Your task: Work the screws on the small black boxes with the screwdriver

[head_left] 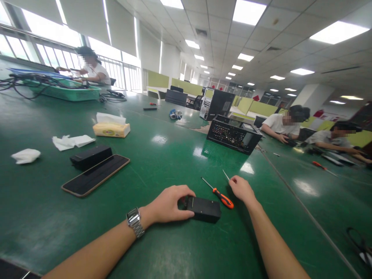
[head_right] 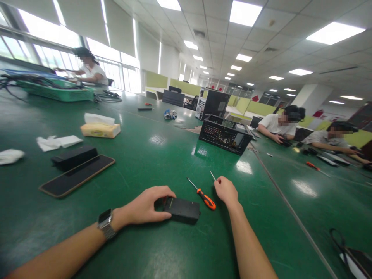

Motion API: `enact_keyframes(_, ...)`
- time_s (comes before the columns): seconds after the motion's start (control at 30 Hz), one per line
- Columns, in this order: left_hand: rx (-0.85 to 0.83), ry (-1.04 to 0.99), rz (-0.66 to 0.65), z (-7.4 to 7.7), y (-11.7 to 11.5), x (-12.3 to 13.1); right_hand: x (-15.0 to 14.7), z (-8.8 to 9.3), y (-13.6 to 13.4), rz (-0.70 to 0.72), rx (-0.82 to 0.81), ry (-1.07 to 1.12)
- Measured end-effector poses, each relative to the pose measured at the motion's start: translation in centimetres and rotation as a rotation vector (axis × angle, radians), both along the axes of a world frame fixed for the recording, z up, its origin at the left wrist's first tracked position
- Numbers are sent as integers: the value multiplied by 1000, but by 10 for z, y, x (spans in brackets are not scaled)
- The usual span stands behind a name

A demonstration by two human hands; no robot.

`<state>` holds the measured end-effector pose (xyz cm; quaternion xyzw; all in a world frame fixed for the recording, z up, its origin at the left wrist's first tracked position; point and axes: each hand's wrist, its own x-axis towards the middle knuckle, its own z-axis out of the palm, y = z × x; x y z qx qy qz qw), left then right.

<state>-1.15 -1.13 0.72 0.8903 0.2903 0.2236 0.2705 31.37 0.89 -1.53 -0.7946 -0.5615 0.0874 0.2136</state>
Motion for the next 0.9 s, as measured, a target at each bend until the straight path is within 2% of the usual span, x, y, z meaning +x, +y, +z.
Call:
enact_keyframes(0.13, -33, -39, 28, 1, 2, -2, 1, -3, -13, 70, 165, 120)
enact_keyframes(0.33, -53, -68, 89, 1, 8, -4, -6, 3, -61, 206, 355, 190)
enact_keyframes(0.43, -53, -80, 83, 2, 9, -5, -14, 12, -83, 328, 323, 128)
enact_keyframes(0.57, -49, -84, 38, 3, 9, -7, -28, 24, -95, 424, 223, 48)
enact_keyframes(0.73, -40, -72, 9, 3, 9, -8, -32, 34, -98, 398, 225, -88)
enact_keyframes(0.9, -38, -55, 18, 2, 9, -7, -25, 36, -99, 371, 228, -176)
